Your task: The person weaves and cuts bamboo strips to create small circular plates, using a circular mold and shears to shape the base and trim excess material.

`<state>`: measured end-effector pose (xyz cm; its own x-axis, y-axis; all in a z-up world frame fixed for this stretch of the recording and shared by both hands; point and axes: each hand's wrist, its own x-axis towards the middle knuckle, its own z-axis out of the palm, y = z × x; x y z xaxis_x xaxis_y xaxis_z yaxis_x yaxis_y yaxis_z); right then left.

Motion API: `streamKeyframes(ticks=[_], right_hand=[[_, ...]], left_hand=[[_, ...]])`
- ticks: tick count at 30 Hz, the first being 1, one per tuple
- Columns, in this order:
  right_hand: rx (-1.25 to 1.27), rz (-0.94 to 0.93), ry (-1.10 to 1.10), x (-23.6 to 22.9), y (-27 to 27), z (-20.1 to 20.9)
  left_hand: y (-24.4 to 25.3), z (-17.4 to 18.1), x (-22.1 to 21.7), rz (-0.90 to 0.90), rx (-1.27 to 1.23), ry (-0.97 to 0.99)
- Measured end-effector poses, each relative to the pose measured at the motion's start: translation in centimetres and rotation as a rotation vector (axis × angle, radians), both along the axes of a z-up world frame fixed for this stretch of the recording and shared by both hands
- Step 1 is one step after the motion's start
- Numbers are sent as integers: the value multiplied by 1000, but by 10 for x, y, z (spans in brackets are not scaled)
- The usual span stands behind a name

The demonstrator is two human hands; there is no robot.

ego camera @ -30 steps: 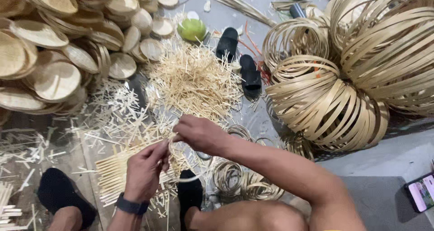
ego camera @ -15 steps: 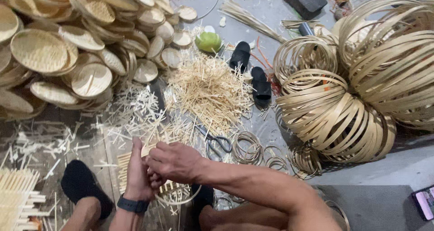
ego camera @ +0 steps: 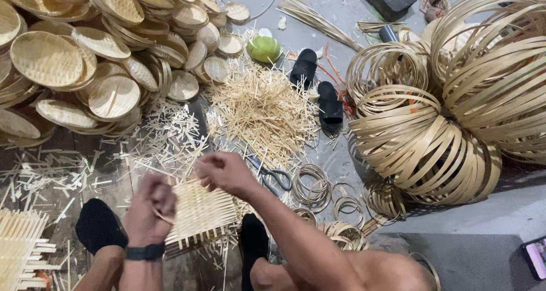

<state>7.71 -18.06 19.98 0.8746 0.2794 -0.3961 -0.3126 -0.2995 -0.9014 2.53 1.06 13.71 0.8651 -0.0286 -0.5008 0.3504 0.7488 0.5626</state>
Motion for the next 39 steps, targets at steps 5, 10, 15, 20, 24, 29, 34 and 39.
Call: streamKeyframes(ticks=[5, 10, 15, 20, 24, 29, 34, 39], right_hand=[[751, -51, 309, -10, -17, -41], [723, -21, 384, -9, -27, -59], [953, -114, 479, -18, -17, -67], [679, -146, 448, -23, -7, -72], [657, -146, 367, -24, -1, -80], [281, -40, 131, -9, -17, -109], [47, -10, 82, -8, -41, -147], [-12, -183, 100, -20, -31, -196]], left_hand=[[15, -13, -2, 126, -353, -128], [19, -49, 1, -131, -223, 50], [16, -44, 4, -116, -169, 137], [3, -28, 3, -138, 105, 263], [2, -32, 4, -117, 96, 243], [21, -53, 14, -114, 47, 202], [26, -89, 0, 0, 204, 245], [24, -141, -21, -18, 685, 116]])
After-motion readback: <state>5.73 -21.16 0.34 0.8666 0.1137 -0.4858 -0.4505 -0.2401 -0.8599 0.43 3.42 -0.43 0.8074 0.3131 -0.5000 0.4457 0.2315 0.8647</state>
